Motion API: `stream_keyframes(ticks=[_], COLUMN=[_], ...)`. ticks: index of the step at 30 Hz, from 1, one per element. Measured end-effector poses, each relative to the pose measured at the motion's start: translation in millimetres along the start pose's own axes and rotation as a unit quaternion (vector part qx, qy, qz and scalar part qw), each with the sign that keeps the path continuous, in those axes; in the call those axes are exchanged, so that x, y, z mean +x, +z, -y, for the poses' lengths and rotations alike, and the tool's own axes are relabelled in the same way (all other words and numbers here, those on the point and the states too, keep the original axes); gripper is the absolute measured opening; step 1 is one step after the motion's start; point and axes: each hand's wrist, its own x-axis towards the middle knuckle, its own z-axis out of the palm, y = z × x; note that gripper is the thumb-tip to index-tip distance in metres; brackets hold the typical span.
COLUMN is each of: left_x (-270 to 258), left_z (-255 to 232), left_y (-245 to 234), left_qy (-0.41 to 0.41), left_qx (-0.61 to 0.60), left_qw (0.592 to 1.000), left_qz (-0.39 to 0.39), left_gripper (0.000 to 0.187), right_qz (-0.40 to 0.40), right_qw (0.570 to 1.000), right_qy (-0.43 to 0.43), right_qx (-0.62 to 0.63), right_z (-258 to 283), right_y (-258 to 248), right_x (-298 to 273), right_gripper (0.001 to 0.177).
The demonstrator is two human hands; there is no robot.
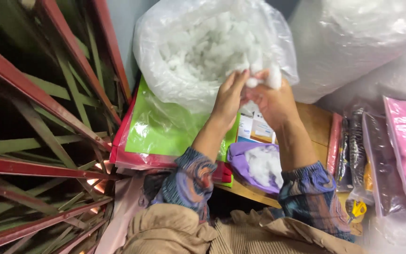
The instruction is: Stuffing a small purple cushion cover with white polyester fiberfill from a large bag.
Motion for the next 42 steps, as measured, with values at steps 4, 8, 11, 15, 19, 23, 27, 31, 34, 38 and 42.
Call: stream_keyframes(ticks=[4, 8, 11, 15, 19, 23, 27, 31, 34, 38, 42], left_x=[-15, -11, -14, -18, -20, -29, -32, -46, -56, -67, -75], left_z=[47, 92, 110, 117, 130, 153, 161, 163, 159, 164, 173], left_y=[-11, -18, -18, -16, -20, -20, -12, 0, 10, 12, 11], left_qy=[-0.059, -0.077, -0.082, -0.089, -0.105, -0.104, -0.118, -0.179, -0.269, -0.351, -0.391], left_qx=[-0.015, -0.008, 0.008, 0.050, 0.052, 0.065, 0.082, 0.061, 0.072, 0.134, 0.126], left_qw=[0.997, 0.995, 0.995, 0.995, 0.993, 0.992, 0.989, 0.982, 0.959, 0.924, 0.911], left_qz=[0.052, 0.065, 0.054, 0.020, 0.006, -0.037, -0.038, -0.008, 0.050, 0.065, 0.030], left_gripper=[0.026, 0.030, 0.027, 0.026, 0.030, 0.022, 0.028, 0.038, 0.055, 0.083, 0.097], right_qz=[0.007, -0.006, -0.006, -0.026, -0.045, -0.056, -0.049, -0.047, -0.035, -0.037, -0.040], right_qw=[1.000, 0.997, 0.995, 0.989, 0.980, 0.970, 0.962, 0.959, 0.961, 0.946, 0.936], right_qy=[0.005, 0.035, 0.041, 0.066, 0.068, 0.088, 0.087, 0.098, 0.112, 0.107, 0.091], right_qx=[0.026, 0.075, 0.094, 0.130, 0.180, 0.219, 0.256, 0.262, 0.251, 0.304, 0.339], right_z=[-33, -65, -83, -104, -118, -129, -129, -126, -126, -130, -134], right_y=[-63, -117, -146, -168, -189, -219, -243, -248, -243, -244, -255], right_x=[-13, -33, -42, -55, -60, -71, -74, -87, -94, -101, -105], right_gripper=[0.028, 0.029, 0.026, 0.023, 0.022, 0.025, 0.025, 0.027, 0.025, 0.029, 0.027])
